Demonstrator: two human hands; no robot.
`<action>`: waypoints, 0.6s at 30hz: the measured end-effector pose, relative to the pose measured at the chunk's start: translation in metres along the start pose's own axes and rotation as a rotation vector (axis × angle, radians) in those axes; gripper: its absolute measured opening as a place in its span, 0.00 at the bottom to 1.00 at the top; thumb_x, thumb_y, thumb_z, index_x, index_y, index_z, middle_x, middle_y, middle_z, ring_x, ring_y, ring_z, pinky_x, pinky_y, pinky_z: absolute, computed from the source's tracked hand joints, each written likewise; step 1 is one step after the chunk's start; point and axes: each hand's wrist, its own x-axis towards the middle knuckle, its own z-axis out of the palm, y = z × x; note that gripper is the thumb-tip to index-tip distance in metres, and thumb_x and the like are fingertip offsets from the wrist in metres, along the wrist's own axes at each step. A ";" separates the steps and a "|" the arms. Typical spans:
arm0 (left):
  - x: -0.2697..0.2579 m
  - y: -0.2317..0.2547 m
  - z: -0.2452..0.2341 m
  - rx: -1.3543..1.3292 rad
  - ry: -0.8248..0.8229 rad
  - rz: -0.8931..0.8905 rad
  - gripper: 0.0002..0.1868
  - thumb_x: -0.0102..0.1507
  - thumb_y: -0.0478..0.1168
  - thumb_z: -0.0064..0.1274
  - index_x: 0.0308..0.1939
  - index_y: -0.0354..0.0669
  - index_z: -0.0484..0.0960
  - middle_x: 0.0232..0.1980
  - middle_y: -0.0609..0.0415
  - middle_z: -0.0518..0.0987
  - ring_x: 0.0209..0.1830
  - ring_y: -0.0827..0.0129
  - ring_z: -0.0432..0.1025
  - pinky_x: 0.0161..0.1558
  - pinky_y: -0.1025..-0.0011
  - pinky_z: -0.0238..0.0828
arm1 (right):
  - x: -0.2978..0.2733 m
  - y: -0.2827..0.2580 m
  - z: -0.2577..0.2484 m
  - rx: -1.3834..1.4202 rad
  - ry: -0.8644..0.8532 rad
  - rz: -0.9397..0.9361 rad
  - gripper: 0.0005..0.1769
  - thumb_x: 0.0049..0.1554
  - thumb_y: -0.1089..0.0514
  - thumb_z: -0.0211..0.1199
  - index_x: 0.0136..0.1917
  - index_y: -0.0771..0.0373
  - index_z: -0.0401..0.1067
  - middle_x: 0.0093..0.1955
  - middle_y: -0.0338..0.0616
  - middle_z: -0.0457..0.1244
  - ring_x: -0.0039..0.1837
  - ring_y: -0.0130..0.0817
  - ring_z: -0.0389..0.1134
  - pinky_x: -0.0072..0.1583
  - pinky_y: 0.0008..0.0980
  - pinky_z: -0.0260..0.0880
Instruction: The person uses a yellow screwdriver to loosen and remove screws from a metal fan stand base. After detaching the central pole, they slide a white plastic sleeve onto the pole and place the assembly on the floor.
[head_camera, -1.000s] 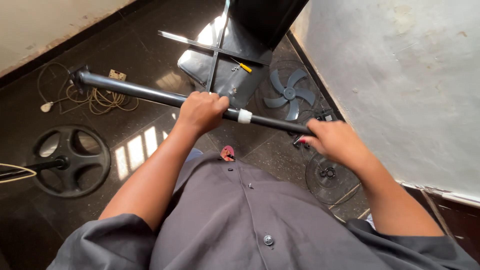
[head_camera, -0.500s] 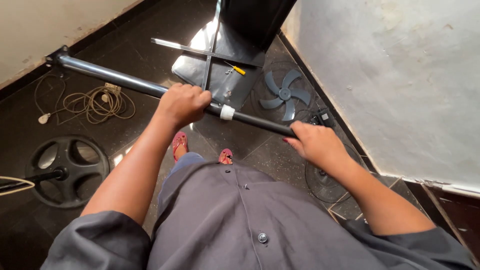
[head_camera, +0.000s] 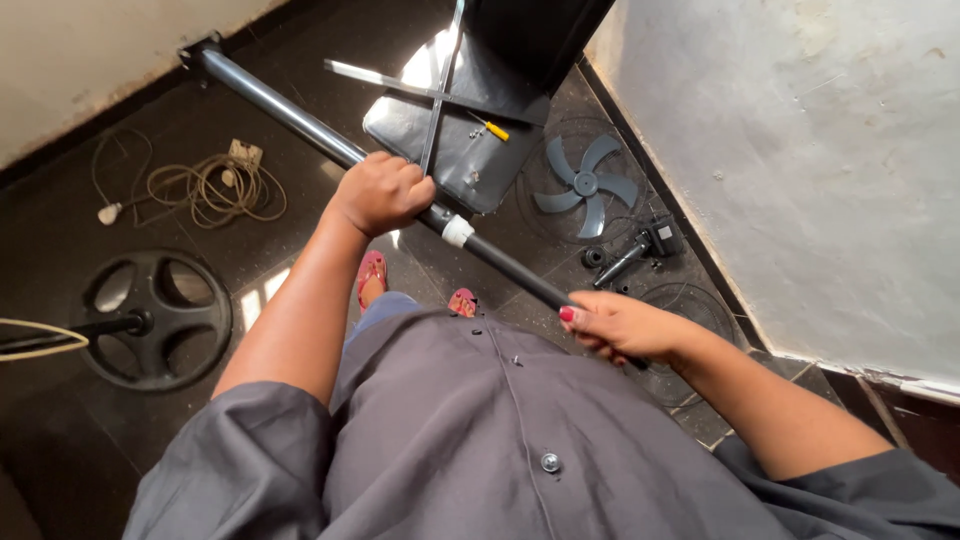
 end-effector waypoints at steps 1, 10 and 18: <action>0.000 0.001 0.003 0.002 -0.011 -0.015 0.07 0.53 0.38 0.56 0.28 0.50 0.73 0.27 0.60 0.72 0.30 0.65 0.74 0.35 0.66 0.69 | 0.001 0.000 0.000 -0.327 0.206 -0.127 0.21 0.64 0.39 0.56 0.45 0.59 0.64 0.29 0.33 0.56 0.31 0.29 0.57 0.33 0.31 0.56; 0.035 0.004 -0.005 -0.170 -0.581 -0.397 0.03 0.53 0.38 0.57 0.31 0.49 0.80 0.31 0.51 0.82 0.35 0.51 0.78 0.35 0.55 0.73 | 0.014 -0.024 -0.028 -1.506 0.980 -0.547 0.15 0.62 0.47 0.59 0.47 0.61 0.67 0.35 0.44 0.61 0.36 0.41 0.69 0.36 0.39 0.69; 0.048 0.024 -0.004 -0.162 -0.504 -0.496 0.02 0.57 0.39 0.55 0.32 0.47 0.81 0.30 0.47 0.81 0.33 0.50 0.78 0.37 0.54 0.74 | 0.037 -0.049 -0.068 -1.432 1.038 -0.338 0.08 0.51 0.55 0.65 0.45 0.56 0.72 0.43 0.43 0.66 0.48 0.45 0.71 0.50 0.45 0.70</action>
